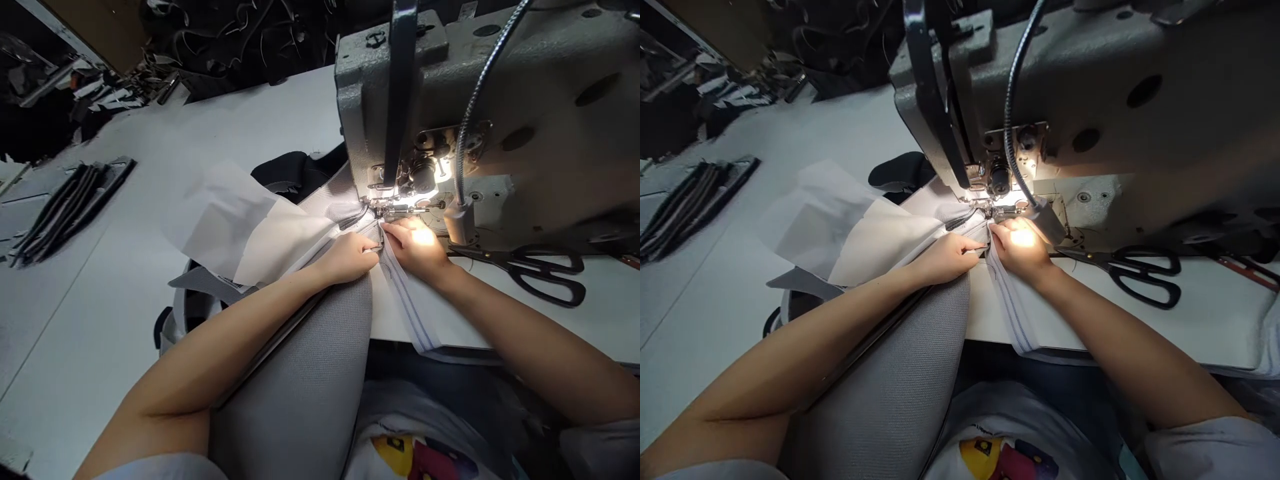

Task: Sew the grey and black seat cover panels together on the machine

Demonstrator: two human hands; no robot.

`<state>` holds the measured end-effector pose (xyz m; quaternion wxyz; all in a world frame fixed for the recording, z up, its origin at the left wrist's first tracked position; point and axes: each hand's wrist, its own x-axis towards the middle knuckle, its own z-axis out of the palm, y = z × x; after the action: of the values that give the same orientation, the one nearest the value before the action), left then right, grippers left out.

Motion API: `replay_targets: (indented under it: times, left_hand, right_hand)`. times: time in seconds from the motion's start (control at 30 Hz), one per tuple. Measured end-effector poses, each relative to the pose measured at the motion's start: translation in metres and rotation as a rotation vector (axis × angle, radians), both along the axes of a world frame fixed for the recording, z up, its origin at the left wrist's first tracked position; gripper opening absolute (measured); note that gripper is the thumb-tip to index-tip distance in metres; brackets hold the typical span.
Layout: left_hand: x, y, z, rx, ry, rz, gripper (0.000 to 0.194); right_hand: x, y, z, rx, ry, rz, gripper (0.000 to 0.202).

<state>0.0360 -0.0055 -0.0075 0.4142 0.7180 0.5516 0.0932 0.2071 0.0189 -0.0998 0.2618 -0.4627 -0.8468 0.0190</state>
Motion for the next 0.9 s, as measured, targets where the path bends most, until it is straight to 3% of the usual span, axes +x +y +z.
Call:
replay_targets:
  times: [0.2,0.33,0.5,0.63,0.73,0.77,0.9]
  left_hand:
    - [0.002,0.006,-0.007,0.101,0.087,-0.028,0.014]
    - [0.006,0.018,-0.012,0.178,0.160,-0.034,0.021]
    - [0.009,0.024,-0.016,0.229,0.226,-0.039,0.014]
    - [0.009,0.008,-0.010,0.258,0.376,-0.189,0.023]
    - [0.012,-0.008,-0.005,0.264,0.507,-0.220,0.051]
    - [0.013,-0.012,-0.005,0.260,0.546,-0.214,0.051]
    - [0.014,-0.006,-0.006,0.266,0.547,-0.201,0.022]
  right_hand:
    - [0.002,-0.001,0.000,0.025,-0.024,0.082,0.031]
    - [0.003,0.001,-0.001,0.034,-0.033,0.077,0.035]
    - [0.003,0.004,-0.002,0.030,-0.006,0.066,0.036]
    - [0.006,0.005,0.002,0.013,-0.001,-0.031,0.032]
    - [0.007,0.003,0.006,-0.004,-0.045,-0.084,0.030]
    - [0.007,0.002,0.007,-0.005,-0.059,-0.080,0.030]
    - [0.007,0.001,0.008,-0.005,-0.061,-0.048,0.030]
